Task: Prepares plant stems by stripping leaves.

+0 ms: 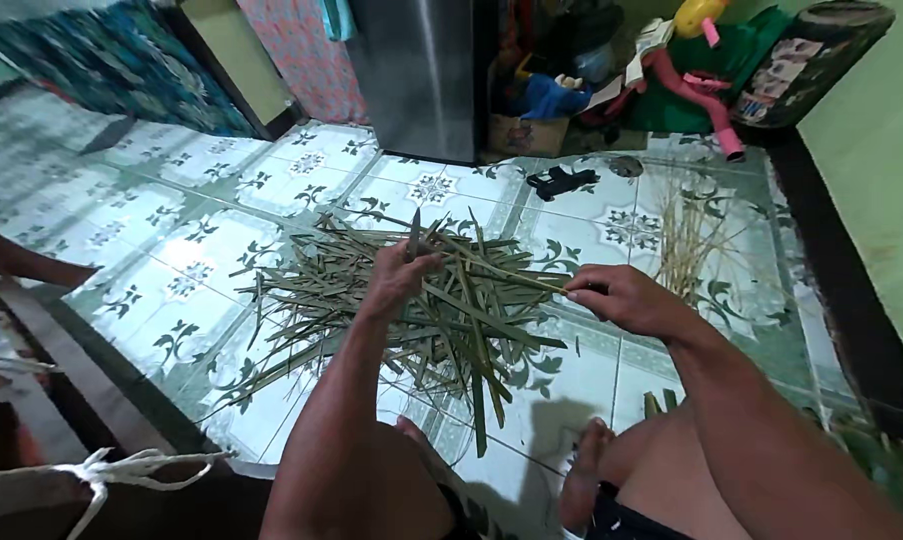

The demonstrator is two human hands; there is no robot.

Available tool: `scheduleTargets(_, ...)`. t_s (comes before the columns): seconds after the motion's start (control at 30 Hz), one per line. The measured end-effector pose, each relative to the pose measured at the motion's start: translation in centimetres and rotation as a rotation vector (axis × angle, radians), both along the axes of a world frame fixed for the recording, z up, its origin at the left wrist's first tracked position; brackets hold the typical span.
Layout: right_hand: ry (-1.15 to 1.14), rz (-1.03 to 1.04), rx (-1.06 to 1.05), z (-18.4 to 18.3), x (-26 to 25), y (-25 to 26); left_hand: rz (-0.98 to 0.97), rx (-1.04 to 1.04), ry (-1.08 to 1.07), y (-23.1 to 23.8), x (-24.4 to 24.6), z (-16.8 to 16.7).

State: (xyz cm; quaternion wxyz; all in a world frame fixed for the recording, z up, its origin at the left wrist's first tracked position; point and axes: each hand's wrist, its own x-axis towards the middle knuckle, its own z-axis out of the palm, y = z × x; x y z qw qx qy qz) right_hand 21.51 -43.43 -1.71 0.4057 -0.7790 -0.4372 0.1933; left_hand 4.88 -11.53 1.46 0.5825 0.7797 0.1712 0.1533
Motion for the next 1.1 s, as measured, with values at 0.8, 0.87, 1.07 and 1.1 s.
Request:
scheduleTargets(0.8, 0.284, 0.087, 0.080, 0.1, -0.7, 1.0, -0.077, -0.571, -0.023, -2.4, 2.9, -1.8)
scheduleTargets(0.87, 0.177, 0.073, 0.013, 0.0, 0.0, 0.2, 0.193, -0.497, -0.064, 2.0, 2.4, -2.1)
scheduleTargets(1.07, -0.221, 0.175, -0.571, -2.6, 0.9, 1.4, -0.279, 0.167, 0.473, 2.3, 0.0, -2.1)
scheduleTargets(1.1, -0.252, 0.202, -0.611, -2.7, 0.3, 2.1, -0.449, 0.298, 0.618, 0.3, 0.1, -2.6)
